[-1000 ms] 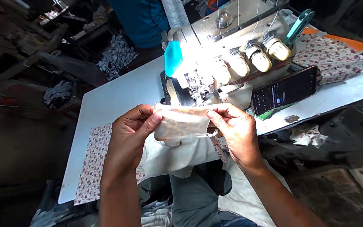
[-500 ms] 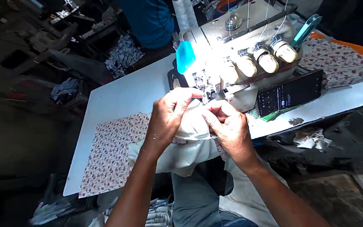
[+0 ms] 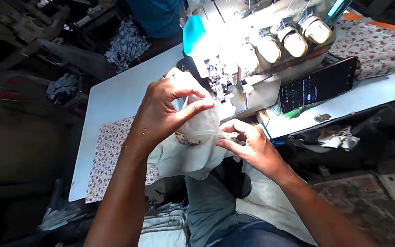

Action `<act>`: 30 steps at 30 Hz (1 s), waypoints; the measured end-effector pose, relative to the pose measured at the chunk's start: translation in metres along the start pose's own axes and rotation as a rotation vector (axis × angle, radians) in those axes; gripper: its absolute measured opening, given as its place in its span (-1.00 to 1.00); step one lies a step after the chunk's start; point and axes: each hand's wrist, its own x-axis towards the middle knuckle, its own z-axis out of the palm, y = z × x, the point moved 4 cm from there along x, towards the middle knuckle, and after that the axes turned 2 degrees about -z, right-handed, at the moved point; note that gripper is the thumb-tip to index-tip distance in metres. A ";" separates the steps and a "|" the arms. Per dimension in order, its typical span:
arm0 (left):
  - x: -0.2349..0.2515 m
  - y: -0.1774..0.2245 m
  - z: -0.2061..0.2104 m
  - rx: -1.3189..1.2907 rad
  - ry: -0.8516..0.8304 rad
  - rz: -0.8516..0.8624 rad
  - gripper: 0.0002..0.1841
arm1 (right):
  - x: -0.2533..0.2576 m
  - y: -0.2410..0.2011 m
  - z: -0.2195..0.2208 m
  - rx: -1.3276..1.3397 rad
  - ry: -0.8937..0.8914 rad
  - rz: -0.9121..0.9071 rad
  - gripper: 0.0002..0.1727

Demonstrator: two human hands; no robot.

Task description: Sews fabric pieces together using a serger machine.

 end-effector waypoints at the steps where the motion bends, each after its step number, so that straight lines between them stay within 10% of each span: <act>1: -0.001 0.000 -0.001 -0.012 0.004 0.004 -0.80 | -0.001 0.002 -0.001 0.023 0.002 0.009 -0.78; 18: -0.012 0.002 -0.001 -0.132 0.057 0.067 -0.81 | -0.005 -0.009 -0.008 -0.196 0.168 -0.091 -0.86; 30: -0.021 0.007 -0.009 -0.116 0.072 0.090 -0.80 | -0.011 -0.017 -0.004 -0.108 -0.064 -0.027 -0.76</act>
